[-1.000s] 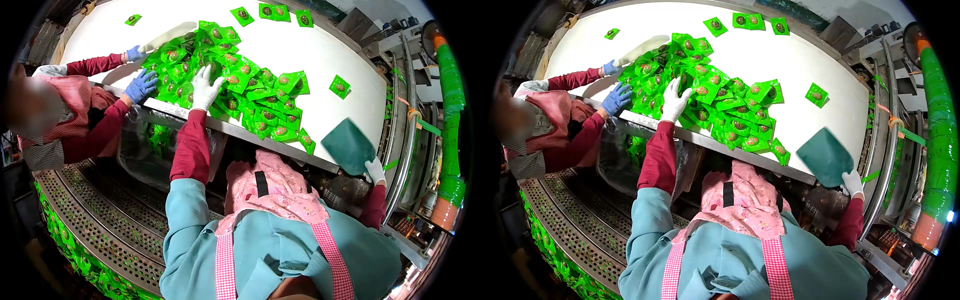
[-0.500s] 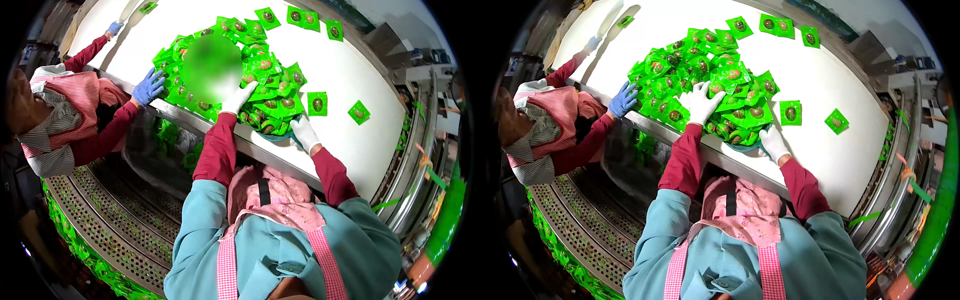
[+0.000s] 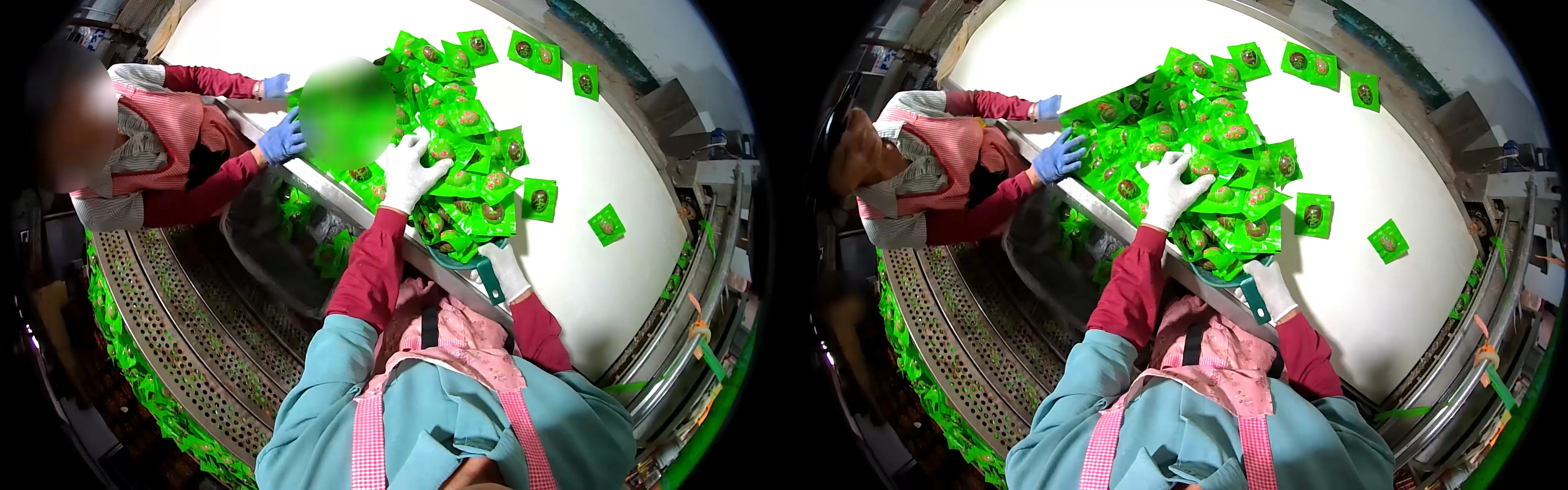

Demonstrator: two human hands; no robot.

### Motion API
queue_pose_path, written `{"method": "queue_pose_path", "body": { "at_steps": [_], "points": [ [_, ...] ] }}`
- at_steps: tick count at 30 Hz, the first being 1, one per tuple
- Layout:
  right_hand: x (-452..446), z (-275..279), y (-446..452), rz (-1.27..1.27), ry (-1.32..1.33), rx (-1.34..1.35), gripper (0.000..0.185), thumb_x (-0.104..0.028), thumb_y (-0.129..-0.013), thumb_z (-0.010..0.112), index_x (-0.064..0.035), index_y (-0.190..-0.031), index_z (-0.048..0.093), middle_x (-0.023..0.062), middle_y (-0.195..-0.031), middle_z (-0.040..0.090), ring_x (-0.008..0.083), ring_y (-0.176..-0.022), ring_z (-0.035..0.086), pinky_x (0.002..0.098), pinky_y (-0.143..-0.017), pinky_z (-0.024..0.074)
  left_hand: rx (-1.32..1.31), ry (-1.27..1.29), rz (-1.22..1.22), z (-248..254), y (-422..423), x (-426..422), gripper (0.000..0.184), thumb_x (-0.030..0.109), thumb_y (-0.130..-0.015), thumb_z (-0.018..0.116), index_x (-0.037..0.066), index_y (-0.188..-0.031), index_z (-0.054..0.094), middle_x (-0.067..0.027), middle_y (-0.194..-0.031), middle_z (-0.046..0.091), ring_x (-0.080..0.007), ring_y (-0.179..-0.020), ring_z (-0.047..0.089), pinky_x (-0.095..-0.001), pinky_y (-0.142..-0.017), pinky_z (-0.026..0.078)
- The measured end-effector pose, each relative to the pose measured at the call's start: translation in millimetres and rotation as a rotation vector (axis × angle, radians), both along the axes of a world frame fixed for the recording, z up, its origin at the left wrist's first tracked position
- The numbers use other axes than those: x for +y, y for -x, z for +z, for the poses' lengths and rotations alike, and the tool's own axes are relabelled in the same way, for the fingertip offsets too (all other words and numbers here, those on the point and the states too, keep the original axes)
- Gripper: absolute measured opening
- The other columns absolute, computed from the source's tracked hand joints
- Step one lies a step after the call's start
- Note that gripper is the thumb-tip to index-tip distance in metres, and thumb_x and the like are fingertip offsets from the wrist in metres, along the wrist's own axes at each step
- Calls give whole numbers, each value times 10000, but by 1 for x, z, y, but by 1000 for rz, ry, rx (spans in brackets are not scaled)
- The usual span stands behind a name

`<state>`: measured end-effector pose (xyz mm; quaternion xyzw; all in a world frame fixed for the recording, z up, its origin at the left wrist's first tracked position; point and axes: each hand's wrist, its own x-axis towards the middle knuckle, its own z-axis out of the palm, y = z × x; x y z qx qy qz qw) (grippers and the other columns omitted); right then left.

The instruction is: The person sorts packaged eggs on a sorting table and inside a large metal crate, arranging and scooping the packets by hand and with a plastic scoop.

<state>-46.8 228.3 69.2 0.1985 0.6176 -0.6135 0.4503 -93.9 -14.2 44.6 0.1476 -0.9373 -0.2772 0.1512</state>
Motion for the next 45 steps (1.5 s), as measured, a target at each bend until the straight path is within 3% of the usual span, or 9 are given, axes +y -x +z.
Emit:
{"method": "queue_pose_path", "body": {
  "at_steps": [6,13,21,29,32,34,40,42,45],
  "points": [
    [3,45,-7,17,42,17,218,-112,-851,477,54,-980,533,138,-662,609,196,-426,586,284,-351,479,51,18,4,60,-16,4,554,407,-648,772,48,-1053,656,-117,-1060,587,-321,-954,495,-399,-857,429],
    [-8,71,-35,79,221,137,159,-151,-839,526,-15,-918,542,79,-641,579,164,-423,547,261,-367,450,191,-67,15,93,-57,-12,392,405,-658,706,89,-881,646,-131,-949,597,-313,-913,569,-420,-852,417],
    [-34,104,-41,410,129,230,192,-168,-839,490,-35,-976,473,69,-633,534,159,-438,546,252,-376,472,288,19,354,129,-131,-45,573,470,-581,727,66,-984,677,-104,-1031,575,-347,-973,501,-424,-865,445],
    [-153,197,-92,797,308,430,170,-215,-851,510,-50,-815,492,83,-608,548,162,-423,543,264,-399,471,489,290,762,237,-281,-128,518,468,-580,720,74,-913,674,-94,-987,580,-303,-946,517,-409,-842,446],
    [-209,230,-120,952,455,440,171,-217,-849,537,-77,-922,473,41,-617,535,146,-424,547,254,-378,463,532,439,958,281,-343,-161,518,537,-598,686,77,-836,674,-112,-938,596,-279,-905,560,-397,-830,443],
    [-238,257,-149,1057,572,387,180,-238,-853,555,-97,-942,487,27,-655,545,123,-448,549,234,-390,451,438,662,1080,307,-392,-181,534,572,-614,661,78,-818,680,-122,-926,616,-281,-889,583,-412,-832,445],
    [-300,323,-248,1538,657,361,253,-265,-857,539,-35,-960,511,68,-681,579,140,-462,554,241,-392,451,288,758,1312,358,-559,-165,648,642,-675,643,24,-862,691,-159,-936,637,-299,-942,613,-373,-839,490],
    [-317,324,-286,1616,683,303,260,-248,-856,528,-14,-969,518,78,-682,585,144,-464,556,249,-393,463,166,681,1406,369,-607,-132,576,645,-678,640,97,-843,697,-160,-951,631,-274,-906,621,-386,-785,501],
    [-319,342,-344,1832,760,313,235,-215,-854,516,2,-943,534,84,-668,606,140,-445,558,237,-382,463,22,593,1506,368,-679,-90,583,611,-717,635,57,-891,679,-175,-944,629,-288,-903,624,-384,-797,501]
  ]
}}
